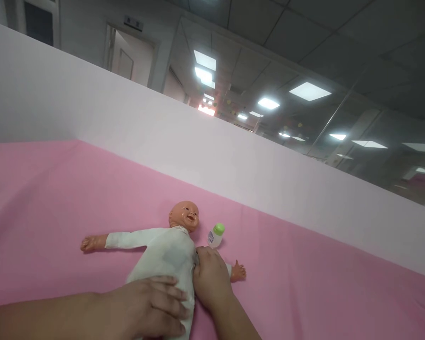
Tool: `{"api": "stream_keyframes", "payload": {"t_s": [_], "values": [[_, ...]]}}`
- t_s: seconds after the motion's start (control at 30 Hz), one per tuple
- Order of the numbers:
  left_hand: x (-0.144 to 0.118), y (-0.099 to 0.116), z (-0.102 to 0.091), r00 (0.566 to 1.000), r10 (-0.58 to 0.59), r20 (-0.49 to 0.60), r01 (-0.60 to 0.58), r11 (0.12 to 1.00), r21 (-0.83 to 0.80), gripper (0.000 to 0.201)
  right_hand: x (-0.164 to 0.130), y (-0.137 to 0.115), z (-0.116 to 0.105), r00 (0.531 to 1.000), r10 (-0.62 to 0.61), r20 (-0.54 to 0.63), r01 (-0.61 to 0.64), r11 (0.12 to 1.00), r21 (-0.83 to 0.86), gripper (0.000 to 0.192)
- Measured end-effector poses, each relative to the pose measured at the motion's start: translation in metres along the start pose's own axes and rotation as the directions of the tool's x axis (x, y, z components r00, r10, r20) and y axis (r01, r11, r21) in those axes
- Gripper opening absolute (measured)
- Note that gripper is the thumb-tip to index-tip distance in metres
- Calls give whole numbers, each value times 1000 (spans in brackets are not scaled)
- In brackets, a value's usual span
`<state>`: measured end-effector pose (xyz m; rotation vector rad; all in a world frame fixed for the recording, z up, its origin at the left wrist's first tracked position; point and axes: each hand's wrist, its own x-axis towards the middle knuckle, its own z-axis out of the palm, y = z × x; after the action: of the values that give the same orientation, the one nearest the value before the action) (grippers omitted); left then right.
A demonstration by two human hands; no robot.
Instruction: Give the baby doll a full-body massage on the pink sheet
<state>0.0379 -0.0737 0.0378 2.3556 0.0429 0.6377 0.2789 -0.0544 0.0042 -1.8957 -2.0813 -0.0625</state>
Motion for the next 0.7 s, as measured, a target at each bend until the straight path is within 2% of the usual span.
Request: {"api": "stream_keyframes", "payload": {"t_s": [0.1, 0.17, 0.23, 0.3, 0.37, 0.43, 0.5, 0.6, 0.7], "values": [[0, -10, -16, 993, -94, 73, 85, 990, 112, 69, -5, -5, -3, 999, -2, 34, 3, 1000, -15, 23], [-2, -23, -24, 978, -191, 81, 172, 965, 198, 76, -7, -8, -4, 998, -8, 66, 10, 1000, -16, 21], [-6, -41, -27, 958, -283, 34, 263, 924, 276, 73, -9, -11, -5, 996, -17, 86, 18, 1000, -8, 24], [-9, -58, -25, 934, -353, -64, 354, 877, 326, 68, -10, -15, -5, 995, -30, 100, 30, 1000, 8, 32], [-11, -72, -23, 884, -423, -201, 467, 820, 330, 68, -11, -20, -4, 992, -42, 118, 41, 999, 14, 43], [-11, -81, -22, 798, -490, -352, 589, 757, 281, 69, -14, -27, -4, 990, -46, 136, 45, 999, 7, 53], [-9, -84, -24, 720, -520, -459, 659, 719, 219, 65, -18, -34, -4, 986, -60, 154, 59, 998, 10, 57], [-8, -83, -35, 672, -529, -519, 684, 712, 160, 51, -28, -44, -9, 977, -135, 166, 129, 991, 47, 58], [-9, -81, -49, 640, -572, -512, 706, 702, 99, 35, -38, -49, -17, 970, -210, 121, 200, 976, 87, 52]]}}
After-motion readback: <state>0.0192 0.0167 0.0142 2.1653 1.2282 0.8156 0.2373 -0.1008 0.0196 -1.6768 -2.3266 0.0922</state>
